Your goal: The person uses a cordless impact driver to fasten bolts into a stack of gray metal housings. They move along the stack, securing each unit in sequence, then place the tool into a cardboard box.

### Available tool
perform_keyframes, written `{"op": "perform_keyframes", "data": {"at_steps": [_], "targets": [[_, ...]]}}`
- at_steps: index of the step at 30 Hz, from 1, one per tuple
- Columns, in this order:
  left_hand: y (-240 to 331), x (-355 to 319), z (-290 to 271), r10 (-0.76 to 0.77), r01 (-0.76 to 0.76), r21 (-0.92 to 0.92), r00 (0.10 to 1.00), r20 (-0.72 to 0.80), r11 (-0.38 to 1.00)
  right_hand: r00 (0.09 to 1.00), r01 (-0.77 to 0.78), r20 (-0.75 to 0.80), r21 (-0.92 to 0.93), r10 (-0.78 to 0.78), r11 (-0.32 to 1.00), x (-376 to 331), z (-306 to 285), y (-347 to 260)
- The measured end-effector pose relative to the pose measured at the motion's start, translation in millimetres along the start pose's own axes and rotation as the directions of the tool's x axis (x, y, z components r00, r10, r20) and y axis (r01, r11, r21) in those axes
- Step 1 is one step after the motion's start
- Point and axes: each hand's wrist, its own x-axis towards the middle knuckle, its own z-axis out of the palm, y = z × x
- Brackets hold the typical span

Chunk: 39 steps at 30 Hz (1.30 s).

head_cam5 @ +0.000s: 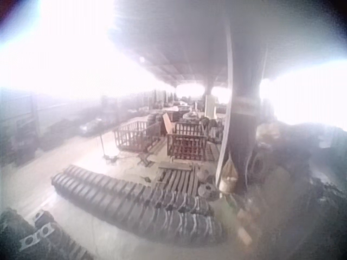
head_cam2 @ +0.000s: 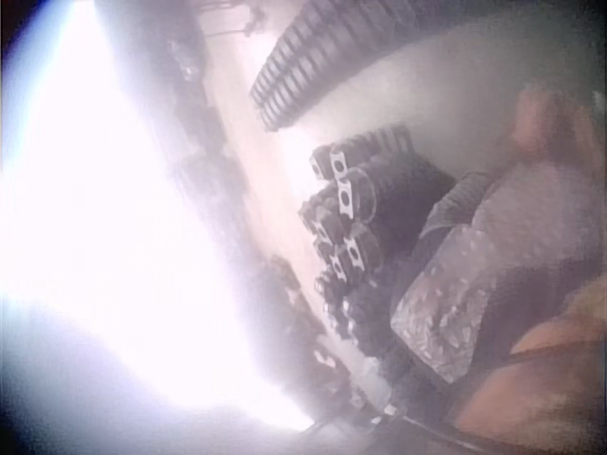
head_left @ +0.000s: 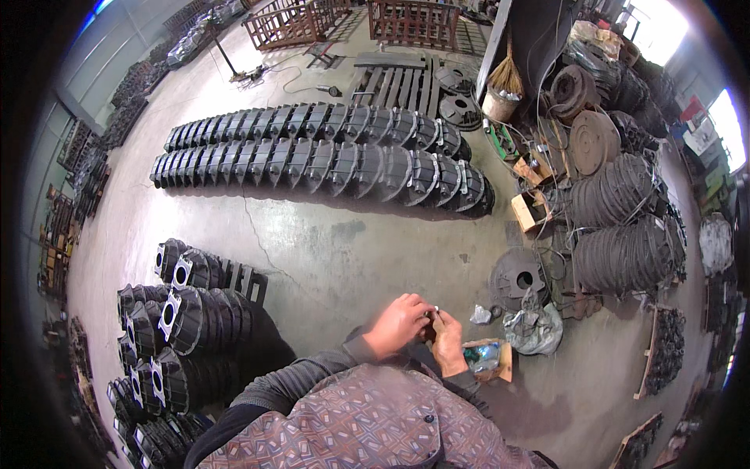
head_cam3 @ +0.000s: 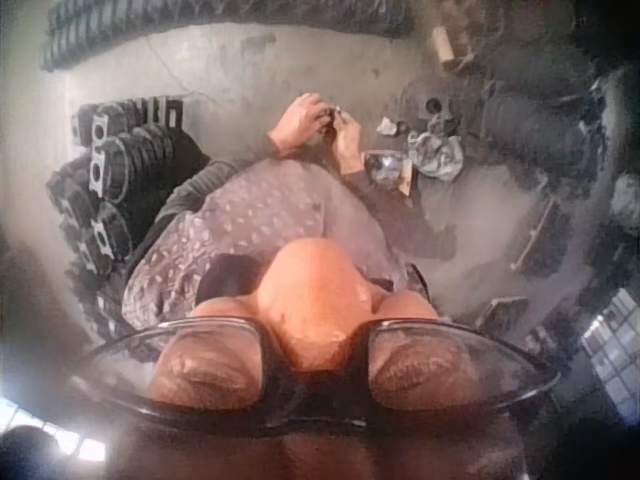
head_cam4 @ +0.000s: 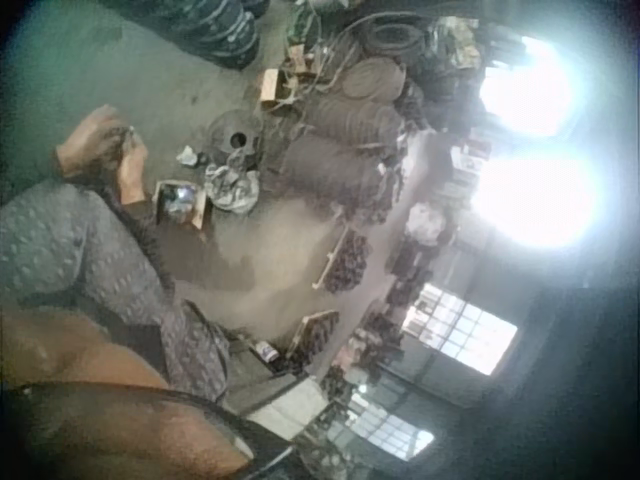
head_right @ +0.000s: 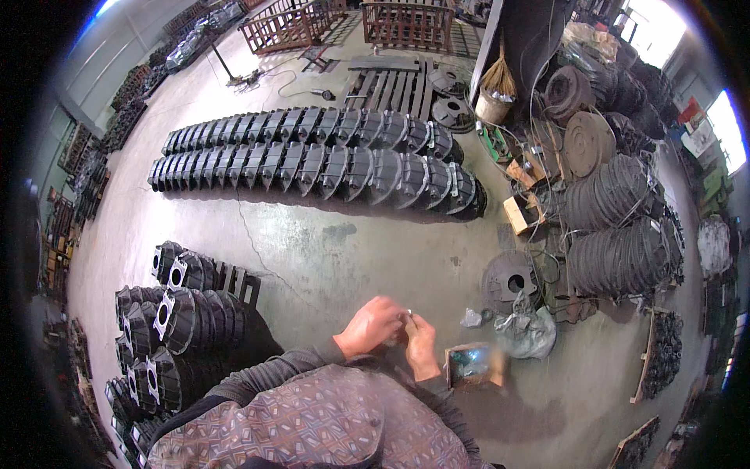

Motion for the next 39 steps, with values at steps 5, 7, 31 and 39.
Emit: {"op": "perform_keyframes", "data": {"at_steps": [5,7,31,39], "targets": [[-1.0,-7.5,8.9,-0.142,0.152,-0.163,0.987,0.073,0.975,0.992,0.056,-0.09,-0.275,-0.083,0.96,-9.8,-4.4,-5.5],[-0.8,-7.0,10.7,-0.165,0.181,-0.168,0.98,0.107,0.969,0.989,0.046,-0.124,-0.263,-0.081,0.964,-12.5,-6.8,-7.3],[-45.5,24.6,86.6,-0.403,0.407,0.097,0.79,0.462,0.908,0.726,-0.098,-0.685,-0.18,-0.053,0.979,-50.1,-275.5,79.4],[-97.8,14.5,71.3,-0.521,0.486,0.199,0.728,0.446,0.851,0.518,-0.163,-0.853,-0.181,-0.072,0.97,-43.1,-355.7,106.8]]}}
